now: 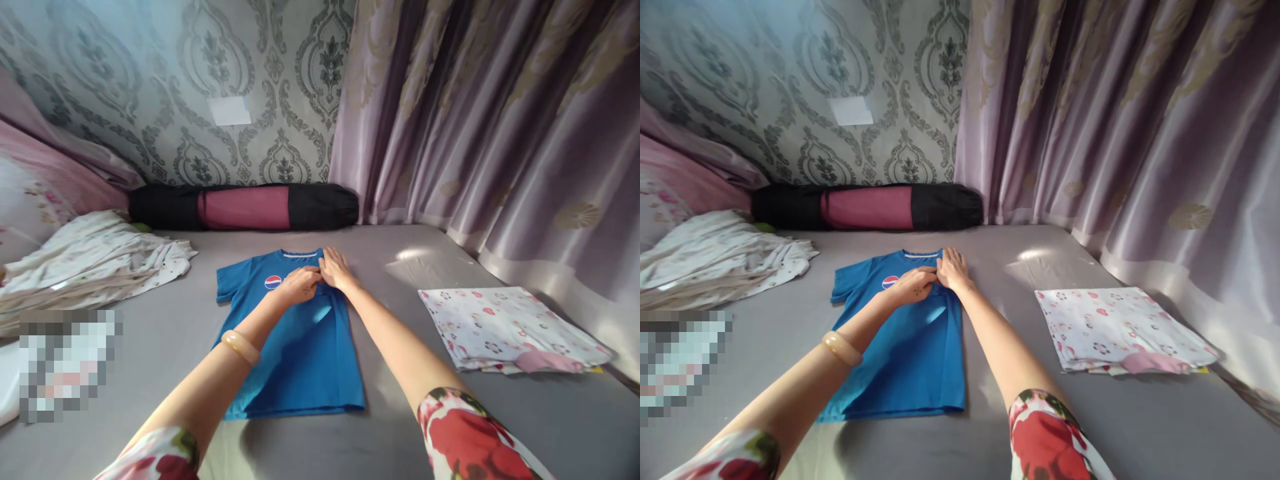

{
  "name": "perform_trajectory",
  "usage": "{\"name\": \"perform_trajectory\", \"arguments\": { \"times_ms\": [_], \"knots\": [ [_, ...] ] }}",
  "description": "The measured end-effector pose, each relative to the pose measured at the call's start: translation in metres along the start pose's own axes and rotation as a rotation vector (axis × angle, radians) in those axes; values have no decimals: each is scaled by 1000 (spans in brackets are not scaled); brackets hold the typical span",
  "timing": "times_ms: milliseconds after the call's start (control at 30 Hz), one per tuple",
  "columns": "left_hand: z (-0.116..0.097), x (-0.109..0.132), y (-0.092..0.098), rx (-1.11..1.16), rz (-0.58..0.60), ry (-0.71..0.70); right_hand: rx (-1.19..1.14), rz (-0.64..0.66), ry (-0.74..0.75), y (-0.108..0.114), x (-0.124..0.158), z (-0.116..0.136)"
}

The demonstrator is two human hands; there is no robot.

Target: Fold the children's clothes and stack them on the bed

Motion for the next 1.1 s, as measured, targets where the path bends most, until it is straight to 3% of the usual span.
{"name": "perform_trajectory", "arguments": {
  "times_ms": [200, 367, 433, 500, 567, 633, 733, 800, 900, 1000, 1100],
  "knots": [
    [49, 50, 21, -5, -110, 270, 82, 49, -41, -24, 12, 10],
    [118, 107, 53, -103, -350, 803, 134, 23, -33, -26, 11, 8],
    [135, 134, 62, -90, -360, 951, 156, 35, -28, -26, 9, 7],
    [142, 161, 66, -31, -280, 1025, 176, 74, -32, -23, 8, 7],
    [138, 189, 65, 55, -151, 1058, 206, 113, -37, -15, 5, 11],
    [125, 214, 61, 141, -62, 1060, 250, 71, -10, -4, 0, 23],
    [98, 243, 55, 224, -69, 1054, 223, -63, 117, 7, -11, 69],
    [80, 255, 49, 272, -77, 1057, 78, -16, 205, -3, -21, 112],
    [58, 265, 37, 327, -100, 1053, -188, 212, 243, -38, -33, 183],
    [49, 273, 28, 356, -156, 1079, -253, 240, 211, -63, -39, 239],
    [46, 279, 22, 382, -186, 1113, -304, 190, 133, -76, -39, 265]
  ]
}}
Point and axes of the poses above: each hand's wrist, its own x-axis away from the middle knuckle, its own y-axis out of the back of the hand, z = x × y, the point moved 5 cm from there along -x, towards the middle knuckle, and after that the axes turned 7 degrees about y, right-handed, at the moved point
